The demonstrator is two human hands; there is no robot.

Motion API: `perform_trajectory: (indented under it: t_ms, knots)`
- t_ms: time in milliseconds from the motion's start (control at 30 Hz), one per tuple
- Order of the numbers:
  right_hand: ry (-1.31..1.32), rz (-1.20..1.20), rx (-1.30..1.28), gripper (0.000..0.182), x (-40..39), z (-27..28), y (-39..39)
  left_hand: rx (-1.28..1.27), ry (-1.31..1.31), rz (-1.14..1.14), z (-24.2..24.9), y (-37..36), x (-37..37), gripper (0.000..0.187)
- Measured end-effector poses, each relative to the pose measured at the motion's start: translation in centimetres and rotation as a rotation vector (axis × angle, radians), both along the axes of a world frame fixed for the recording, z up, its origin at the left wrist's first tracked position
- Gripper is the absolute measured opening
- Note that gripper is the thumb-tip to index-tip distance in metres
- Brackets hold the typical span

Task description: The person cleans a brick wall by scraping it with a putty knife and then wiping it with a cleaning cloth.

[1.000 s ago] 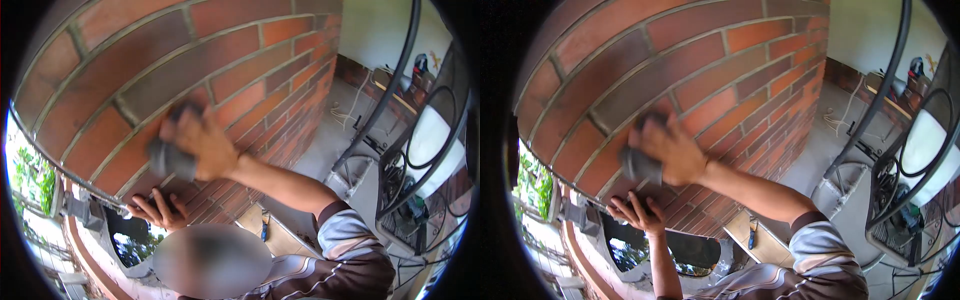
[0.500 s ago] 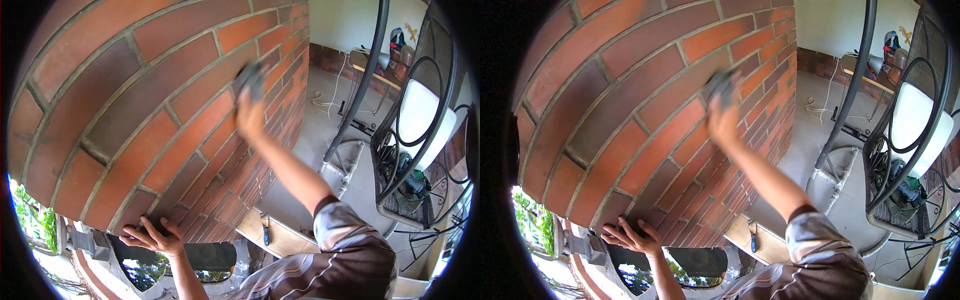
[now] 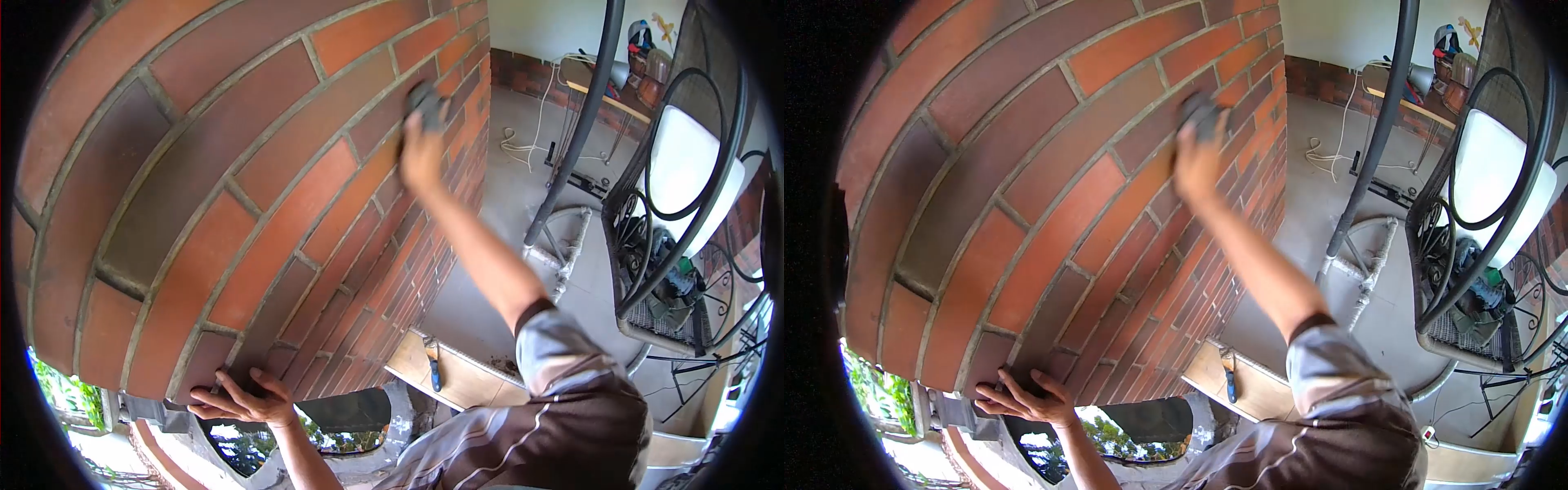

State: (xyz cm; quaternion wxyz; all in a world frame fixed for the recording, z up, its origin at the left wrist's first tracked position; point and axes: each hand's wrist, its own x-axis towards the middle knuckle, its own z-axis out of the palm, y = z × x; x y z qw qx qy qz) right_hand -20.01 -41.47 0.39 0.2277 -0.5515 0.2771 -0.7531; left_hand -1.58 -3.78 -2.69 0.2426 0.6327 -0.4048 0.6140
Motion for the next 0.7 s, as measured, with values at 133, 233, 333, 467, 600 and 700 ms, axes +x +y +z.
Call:
perform_trajectory:
  t_ms: [133, 233, 333, 467, 600, 700]
  knots:
    - [0.251, 0.460, -0.224, 0.096, 4.7, -7.7, 11.5, 0.009, 0.014, 0.031, 0.0, 0.0, -0.4, 0.044]
    - [0.340, 0.235, -0.263, 0.094, 3.0, -5.0, 8.3, 0.026, 0.010, 0.023, 0.0, 0.0, -0.1, 0.045]
    - [0.072, -0.074, 0.110, 0.070, 0.3, 0.5, -4.0, 0.051, 0.020, 0.041, 0.1, 0.2, -0.3, 0.046]
    - [0.161, -0.055, 0.497, 0.056, -3.1, 1.2, -16.0, 0.033, 0.017, 0.040, 0.2, -0.2, -0.4, 0.045]
    - [0.001, -0.079, 0.031, 0.055, 0.6, -1.4, -1.1, 0.022, 0.009, 0.030, 0.3, -0.2, -0.3, 0.046]
    - [0.137, 0.306, 0.024, 0.083, 4.3, -11.3, 11.8, 0.035, 0.001, 0.014, 0.3, -0.1, -0.3, 0.046]
